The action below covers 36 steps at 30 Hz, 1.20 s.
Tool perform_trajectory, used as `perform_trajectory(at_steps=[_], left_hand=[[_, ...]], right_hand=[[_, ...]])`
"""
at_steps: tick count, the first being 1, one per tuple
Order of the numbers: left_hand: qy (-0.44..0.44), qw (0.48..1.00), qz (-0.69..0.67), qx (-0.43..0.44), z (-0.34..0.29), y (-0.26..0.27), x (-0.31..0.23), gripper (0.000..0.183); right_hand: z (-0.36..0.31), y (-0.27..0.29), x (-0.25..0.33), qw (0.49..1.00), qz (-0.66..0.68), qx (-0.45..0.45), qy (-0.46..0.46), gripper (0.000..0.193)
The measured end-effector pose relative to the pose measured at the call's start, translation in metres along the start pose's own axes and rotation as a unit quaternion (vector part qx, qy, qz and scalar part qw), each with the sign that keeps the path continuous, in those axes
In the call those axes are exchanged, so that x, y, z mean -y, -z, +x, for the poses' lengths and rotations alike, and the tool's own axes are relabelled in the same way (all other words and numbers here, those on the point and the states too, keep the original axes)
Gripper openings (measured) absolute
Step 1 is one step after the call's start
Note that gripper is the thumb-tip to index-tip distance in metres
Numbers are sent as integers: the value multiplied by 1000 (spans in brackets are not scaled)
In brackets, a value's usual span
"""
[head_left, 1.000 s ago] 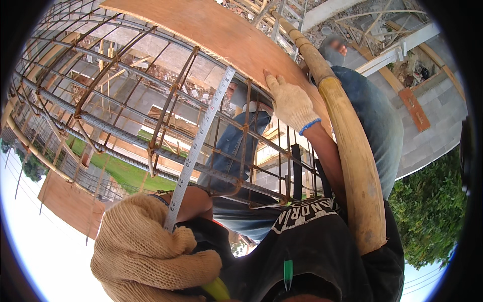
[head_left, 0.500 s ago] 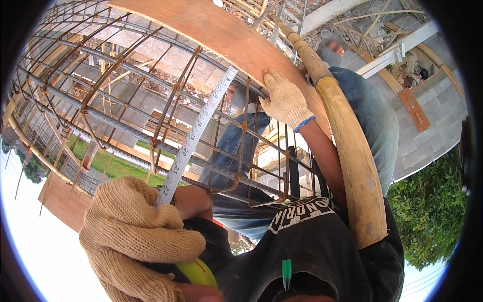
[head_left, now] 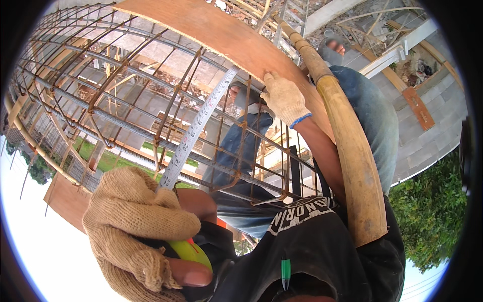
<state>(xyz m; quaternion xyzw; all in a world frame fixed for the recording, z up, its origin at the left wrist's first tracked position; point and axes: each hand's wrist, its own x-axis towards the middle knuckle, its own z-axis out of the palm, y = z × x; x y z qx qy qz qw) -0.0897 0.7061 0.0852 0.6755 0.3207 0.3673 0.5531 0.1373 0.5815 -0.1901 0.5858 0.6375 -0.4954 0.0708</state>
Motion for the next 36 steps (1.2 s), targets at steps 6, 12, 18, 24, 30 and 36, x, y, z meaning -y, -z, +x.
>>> perform_trajectory(at_steps=[6,12,18,24,30,36], left_hand=[[46,998,30,-24,12,-7,-7,17],[136,990,44,9,20,0,-22,22],[108,993,25,48,21,7,-13,24],[131,989,62,-4,17,-2,-23,21],[155,979,87,-98,19,-21,-32,15],[139,989,39,15,16,2,-17,1]], right_hand=[[-5,0,-2,999,-27,33,-2,59],[-10,3,-3,999,-39,36,9,59],[-16,-2,-8,998,-52,6,24,54],[-14,9,-4,999,-52,14,6,48],[-13,17,4,998,-54,29,1,50],[-12,10,-1,997,-69,41,2,55]])
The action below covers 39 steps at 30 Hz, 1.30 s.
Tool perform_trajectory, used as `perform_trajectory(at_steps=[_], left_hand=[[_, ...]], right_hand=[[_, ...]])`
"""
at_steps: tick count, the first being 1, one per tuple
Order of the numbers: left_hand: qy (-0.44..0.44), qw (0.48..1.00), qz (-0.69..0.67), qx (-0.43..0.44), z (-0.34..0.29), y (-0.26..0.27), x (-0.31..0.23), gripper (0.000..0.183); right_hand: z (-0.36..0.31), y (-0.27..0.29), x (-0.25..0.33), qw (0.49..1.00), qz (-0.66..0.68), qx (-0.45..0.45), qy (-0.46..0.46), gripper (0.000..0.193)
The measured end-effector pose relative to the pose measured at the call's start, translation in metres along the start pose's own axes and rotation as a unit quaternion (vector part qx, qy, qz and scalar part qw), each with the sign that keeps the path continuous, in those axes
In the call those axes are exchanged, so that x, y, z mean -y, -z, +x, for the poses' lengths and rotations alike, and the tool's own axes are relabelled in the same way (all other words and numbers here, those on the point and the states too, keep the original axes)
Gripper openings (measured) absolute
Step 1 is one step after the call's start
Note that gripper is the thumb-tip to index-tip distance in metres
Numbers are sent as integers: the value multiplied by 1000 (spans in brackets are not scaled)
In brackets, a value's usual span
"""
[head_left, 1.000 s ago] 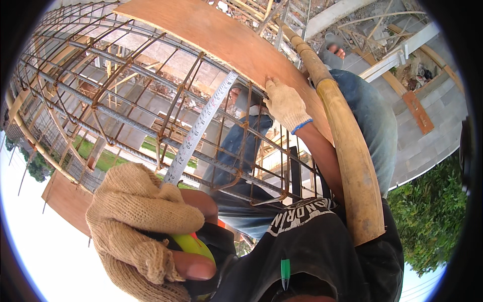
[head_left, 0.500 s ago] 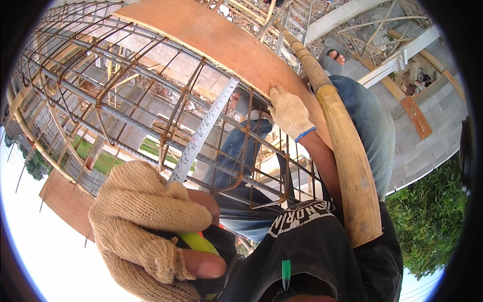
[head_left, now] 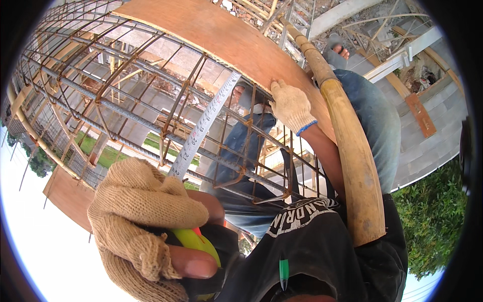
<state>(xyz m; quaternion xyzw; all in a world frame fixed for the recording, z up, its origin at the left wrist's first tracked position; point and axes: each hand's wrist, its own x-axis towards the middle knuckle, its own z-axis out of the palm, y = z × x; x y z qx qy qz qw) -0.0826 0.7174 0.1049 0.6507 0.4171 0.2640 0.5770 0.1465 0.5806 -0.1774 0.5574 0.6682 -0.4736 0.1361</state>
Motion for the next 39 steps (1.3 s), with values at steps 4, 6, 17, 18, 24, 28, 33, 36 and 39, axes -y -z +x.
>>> perform_trajectory(at_steps=[4,6,17,18,24,28,33,36,39], left_hand=[[-68,996,-48,-28,-22,-1,15,7],[-101,990,-73,-63,-42,-4,25,11],[-99,989,-105,-25,-43,-27,11,12],[-89,991,-96,4,-39,-25,9,13],[-77,994,-78,29,-40,-23,5,16],[-136,984,-91,-69,-55,-32,17,7],[-53,986,-35,-156,-54,-50,-1,24],[-73,976,-76,-193,-67,-50,3,30],[-96,967,-105,-211,-62,-56,10,29]], right_hand=[[2,7,5,1000,-6,27,5,61],[2,8,6,999,-7,31,6,62],[2,10,8,999,-11,48,-5,64],[3,9,7,999,-13,46,-5,64],[5,5,7,999,-19,42,1,64],[3,2,4,1000,5,7,0,55],[5,4,6,999,-2,43,-1,63],[5,3,4,999,4,43,-2,62],[6,0,5,999,6,34,-2,57]])
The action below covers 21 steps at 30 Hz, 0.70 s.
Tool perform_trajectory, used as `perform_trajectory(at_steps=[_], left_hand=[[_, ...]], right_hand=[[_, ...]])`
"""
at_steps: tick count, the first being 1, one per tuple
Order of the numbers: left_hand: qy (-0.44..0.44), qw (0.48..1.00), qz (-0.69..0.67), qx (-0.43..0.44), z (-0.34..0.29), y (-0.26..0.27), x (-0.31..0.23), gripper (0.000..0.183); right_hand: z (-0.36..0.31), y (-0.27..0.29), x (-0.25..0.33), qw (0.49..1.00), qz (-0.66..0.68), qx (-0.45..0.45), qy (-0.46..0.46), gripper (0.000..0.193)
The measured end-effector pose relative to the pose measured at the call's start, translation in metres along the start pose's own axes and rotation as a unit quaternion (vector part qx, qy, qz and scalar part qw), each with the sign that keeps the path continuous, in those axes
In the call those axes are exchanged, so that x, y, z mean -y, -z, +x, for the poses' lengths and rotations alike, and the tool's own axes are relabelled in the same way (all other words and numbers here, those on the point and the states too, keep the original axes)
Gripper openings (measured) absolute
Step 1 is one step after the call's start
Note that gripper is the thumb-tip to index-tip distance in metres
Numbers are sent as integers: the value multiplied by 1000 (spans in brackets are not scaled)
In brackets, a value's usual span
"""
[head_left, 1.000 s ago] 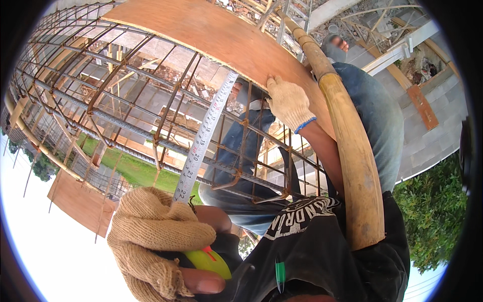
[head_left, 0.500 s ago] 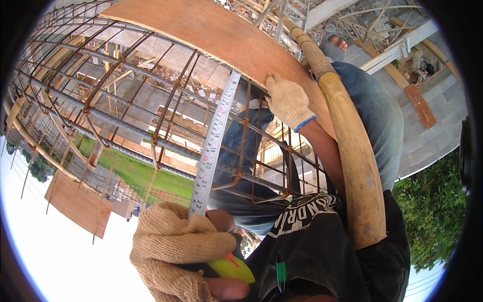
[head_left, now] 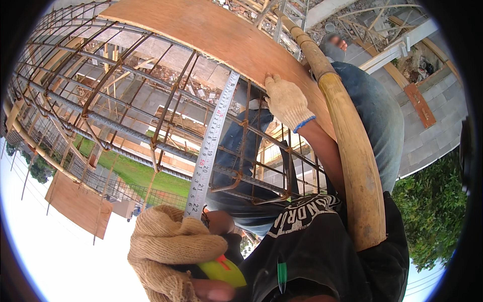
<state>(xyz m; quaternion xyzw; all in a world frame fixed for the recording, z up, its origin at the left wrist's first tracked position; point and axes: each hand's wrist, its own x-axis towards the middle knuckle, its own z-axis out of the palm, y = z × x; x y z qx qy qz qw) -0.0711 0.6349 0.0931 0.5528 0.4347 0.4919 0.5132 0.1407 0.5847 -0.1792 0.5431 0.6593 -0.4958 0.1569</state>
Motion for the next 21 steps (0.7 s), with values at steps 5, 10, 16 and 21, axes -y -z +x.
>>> perform_trajectory(at_steps=[5,10,16,21], left_hand=[[61,998,34,5,1,2,-14,21],[25,998,36,44,3,7,-4,9],[41,995,13,87,7,11,-3,7],[35,997,21,65,6,12,-6,10]], right_hand=[[0,-3,-1,1000,14,-16,-3,47],[2,-4,-4,1000,1,-1,5,57],[1,-3,-5,1000,9,5,9,59],[0,-2,-6,1000,26,-2,15,58]])
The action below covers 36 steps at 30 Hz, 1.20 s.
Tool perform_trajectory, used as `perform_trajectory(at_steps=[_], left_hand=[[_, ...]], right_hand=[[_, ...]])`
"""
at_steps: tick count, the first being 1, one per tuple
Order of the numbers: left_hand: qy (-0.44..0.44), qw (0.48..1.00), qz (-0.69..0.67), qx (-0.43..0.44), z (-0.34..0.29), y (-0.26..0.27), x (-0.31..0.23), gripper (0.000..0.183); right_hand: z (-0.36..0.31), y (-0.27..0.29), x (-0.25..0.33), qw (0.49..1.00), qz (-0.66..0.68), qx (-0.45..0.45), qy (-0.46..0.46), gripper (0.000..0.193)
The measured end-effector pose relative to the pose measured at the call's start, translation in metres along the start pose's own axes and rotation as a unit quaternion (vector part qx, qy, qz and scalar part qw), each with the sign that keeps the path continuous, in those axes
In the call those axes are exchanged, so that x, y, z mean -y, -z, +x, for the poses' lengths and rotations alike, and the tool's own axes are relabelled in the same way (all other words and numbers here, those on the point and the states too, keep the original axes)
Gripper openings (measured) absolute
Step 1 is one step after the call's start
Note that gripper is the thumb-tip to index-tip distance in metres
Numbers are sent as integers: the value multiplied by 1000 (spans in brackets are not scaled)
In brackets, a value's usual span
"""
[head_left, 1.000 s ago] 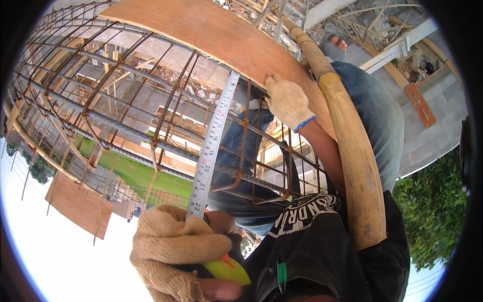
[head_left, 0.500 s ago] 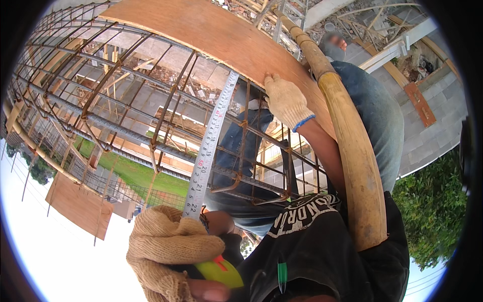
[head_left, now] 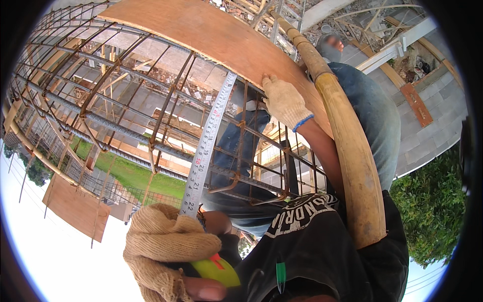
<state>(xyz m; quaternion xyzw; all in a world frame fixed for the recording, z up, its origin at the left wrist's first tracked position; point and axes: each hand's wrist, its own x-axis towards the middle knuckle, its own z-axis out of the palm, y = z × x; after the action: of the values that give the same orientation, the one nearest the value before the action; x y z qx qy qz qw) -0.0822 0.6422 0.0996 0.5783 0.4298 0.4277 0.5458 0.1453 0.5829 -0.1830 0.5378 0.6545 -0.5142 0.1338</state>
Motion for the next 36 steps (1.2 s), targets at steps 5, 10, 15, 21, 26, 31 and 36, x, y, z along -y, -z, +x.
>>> perform_trajectory(at_steps=[5,10,15,21,26,31,36], left_hand=[[-23,999,11,-48,0,0,7,7],[71,997,-20,-29,1,7,-12,12],[244,966,-60,-61,-10,5,-42,23],[217,953,-41,-209,-43,0,-67,36],[-29,930,-6,-366,-76,4,-57,53],[-228,867,36,-443,-97,27,-79,70],[-311,837,98,-439,-104,23,-101,98]], right_hand=[[-3,7,-1,1000,10,-6,4,51],[1,1,-3,999,-22,-24,17,53],[1,3,-8,998,-38,-42,-8,39],[9,5,-8,998,-46,-49,-15,35],[13,7,-10,998,-43,-40,-2,35],[13,5,-11,997,-45,-60,21,32],[19,1,-15,995,-54,-82,16,33]])
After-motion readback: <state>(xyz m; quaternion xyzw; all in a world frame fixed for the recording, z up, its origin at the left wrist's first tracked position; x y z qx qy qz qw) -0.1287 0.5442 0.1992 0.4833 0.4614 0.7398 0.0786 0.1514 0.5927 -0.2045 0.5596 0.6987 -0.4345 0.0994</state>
